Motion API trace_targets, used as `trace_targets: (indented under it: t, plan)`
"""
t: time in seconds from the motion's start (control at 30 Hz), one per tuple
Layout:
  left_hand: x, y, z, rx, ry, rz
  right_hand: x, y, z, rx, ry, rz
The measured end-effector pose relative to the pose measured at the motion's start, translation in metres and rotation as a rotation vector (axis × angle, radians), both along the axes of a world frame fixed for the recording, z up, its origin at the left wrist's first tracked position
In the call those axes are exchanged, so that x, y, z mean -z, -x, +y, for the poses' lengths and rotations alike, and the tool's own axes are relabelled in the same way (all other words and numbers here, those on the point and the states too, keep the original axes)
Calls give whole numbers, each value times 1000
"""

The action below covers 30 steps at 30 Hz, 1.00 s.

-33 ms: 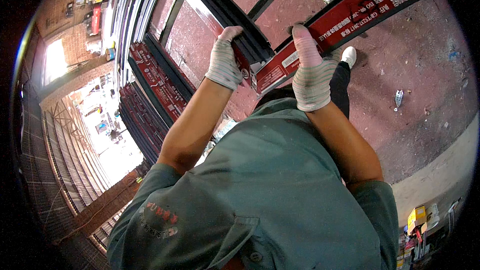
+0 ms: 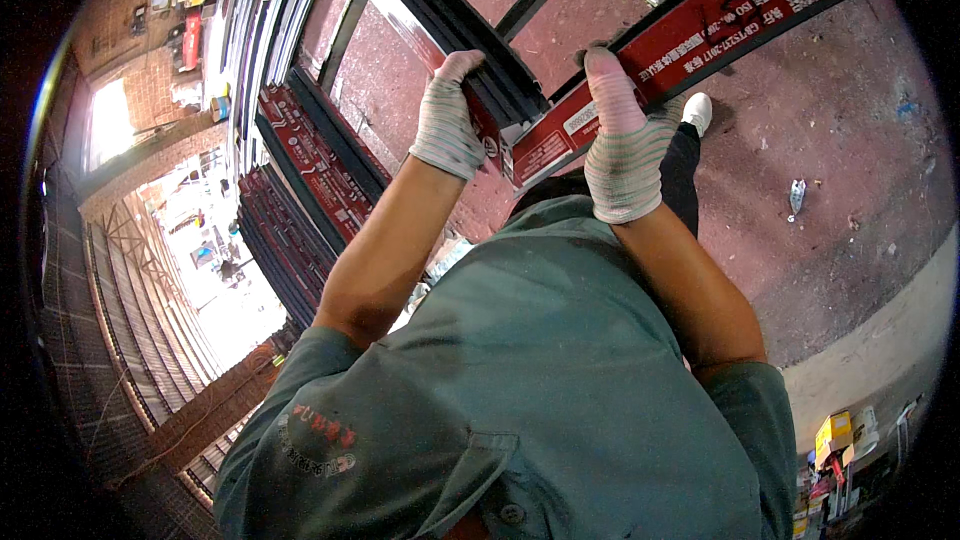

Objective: The person picks up long black metal profiles, uses a rubber mallet to tap them into alignment, and then joins the pieces into a rectangular frame on a jig. The person handles the profiles one at a time and secures the corners by hand.

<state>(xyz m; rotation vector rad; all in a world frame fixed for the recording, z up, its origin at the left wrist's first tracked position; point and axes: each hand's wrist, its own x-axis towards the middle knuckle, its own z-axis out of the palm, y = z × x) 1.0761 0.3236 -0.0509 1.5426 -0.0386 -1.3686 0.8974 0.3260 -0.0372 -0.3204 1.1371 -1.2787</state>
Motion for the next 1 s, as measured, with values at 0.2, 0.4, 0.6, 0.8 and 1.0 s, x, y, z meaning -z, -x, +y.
trace_targets:
  t: [0.2,0.4,0.6,0.8,1.0]
  plan:
    - [-12,13,-9,24,89,-37,-13,6,-8,80,92,21]
    - [-36,31,-16,57,214,24,31,25,4,118,486,82]
    - [-63,44,-25,75,202,-13,0,33,-4,255,583,240]
    - [-63,61,-16,5,325,-28,-12,49,-8,246,847,585]
    - [-85,64,-17,-12,408,69,-27,38,-17,367,945,687]
